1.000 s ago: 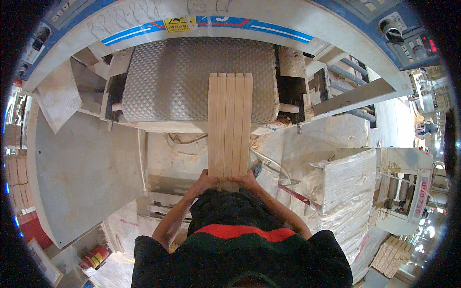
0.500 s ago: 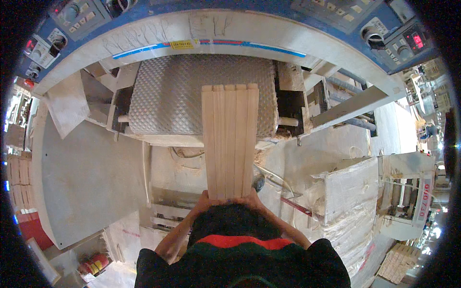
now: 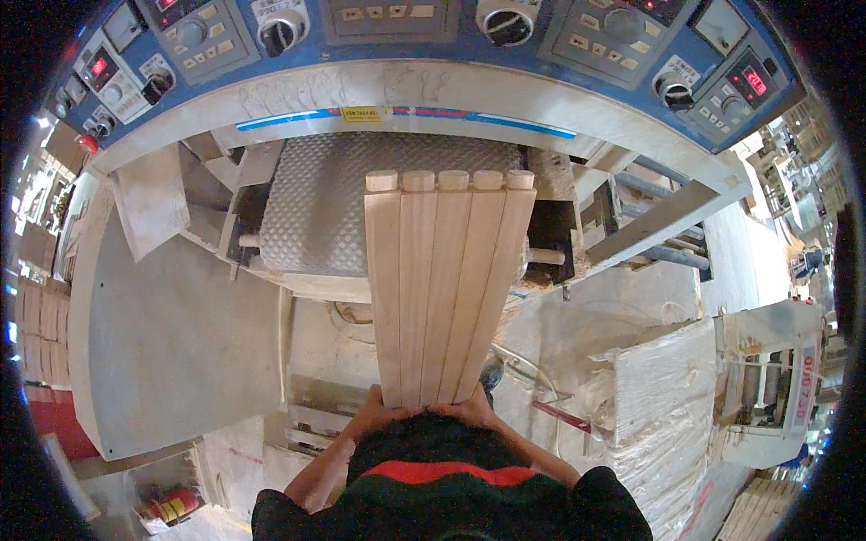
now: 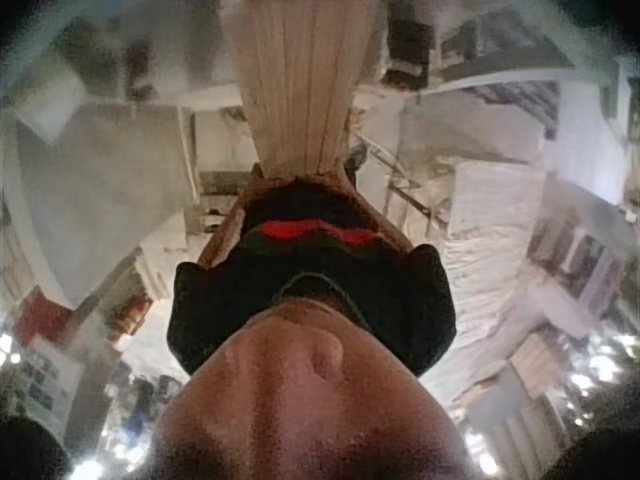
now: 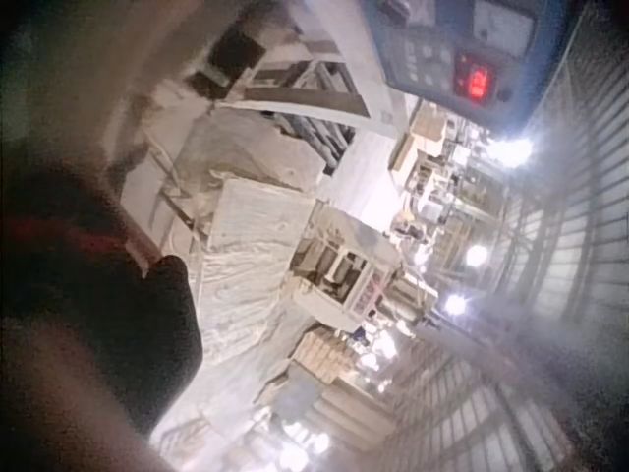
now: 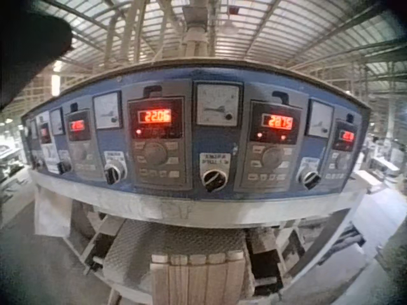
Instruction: The person repeatedly picks up stacks of wooden planks from a nearby pile and places them onto a machine's conveyor belt. They handle the planks by hand, aligning them before feeding them into the machine, then return to the pile to repeat the process.
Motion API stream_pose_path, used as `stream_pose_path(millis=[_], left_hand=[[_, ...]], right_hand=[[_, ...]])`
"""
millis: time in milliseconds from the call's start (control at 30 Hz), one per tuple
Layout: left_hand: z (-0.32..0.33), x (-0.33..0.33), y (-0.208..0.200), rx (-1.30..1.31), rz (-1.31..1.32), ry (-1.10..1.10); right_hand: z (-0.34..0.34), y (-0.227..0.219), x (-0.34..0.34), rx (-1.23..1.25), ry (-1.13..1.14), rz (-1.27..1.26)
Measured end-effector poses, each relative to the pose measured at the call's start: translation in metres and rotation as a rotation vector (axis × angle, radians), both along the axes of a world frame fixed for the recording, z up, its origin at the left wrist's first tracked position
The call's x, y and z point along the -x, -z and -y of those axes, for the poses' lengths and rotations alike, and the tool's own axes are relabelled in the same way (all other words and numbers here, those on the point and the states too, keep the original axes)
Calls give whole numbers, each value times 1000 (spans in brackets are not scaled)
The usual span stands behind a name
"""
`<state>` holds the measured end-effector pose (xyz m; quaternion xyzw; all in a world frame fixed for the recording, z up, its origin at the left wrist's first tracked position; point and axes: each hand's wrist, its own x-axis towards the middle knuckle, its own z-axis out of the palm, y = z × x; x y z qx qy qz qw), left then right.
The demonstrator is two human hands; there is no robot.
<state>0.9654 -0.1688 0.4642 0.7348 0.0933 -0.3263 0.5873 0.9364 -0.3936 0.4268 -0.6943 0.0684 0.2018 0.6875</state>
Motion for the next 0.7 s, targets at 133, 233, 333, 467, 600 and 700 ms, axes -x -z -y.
stream_pose_path(millis=[133, 233, 333, 467, 600, 700], left_hand=[[-5, 0, 9, 60, 30, 23], [0, -1, -11, 26, 18, -56], [-5, -8, 0, 140, -9, 69], [-10, 0, 26, 30, -6, 66], [-10, 0, 26, 76, -55, 38], [-7, 0, 24, 105, -62, 29]], right_hand=[[-5, -5, -1, 32, 0, -35], [-8, -13, -6, 1, 8, -3], [-7, -5, -5, -10, -10, 6], [-7, 7, 1, 9, 26, -5], [-6, 2, 0, 31, -1, 23], [-4, 1, 2, 105, -29, 36]])
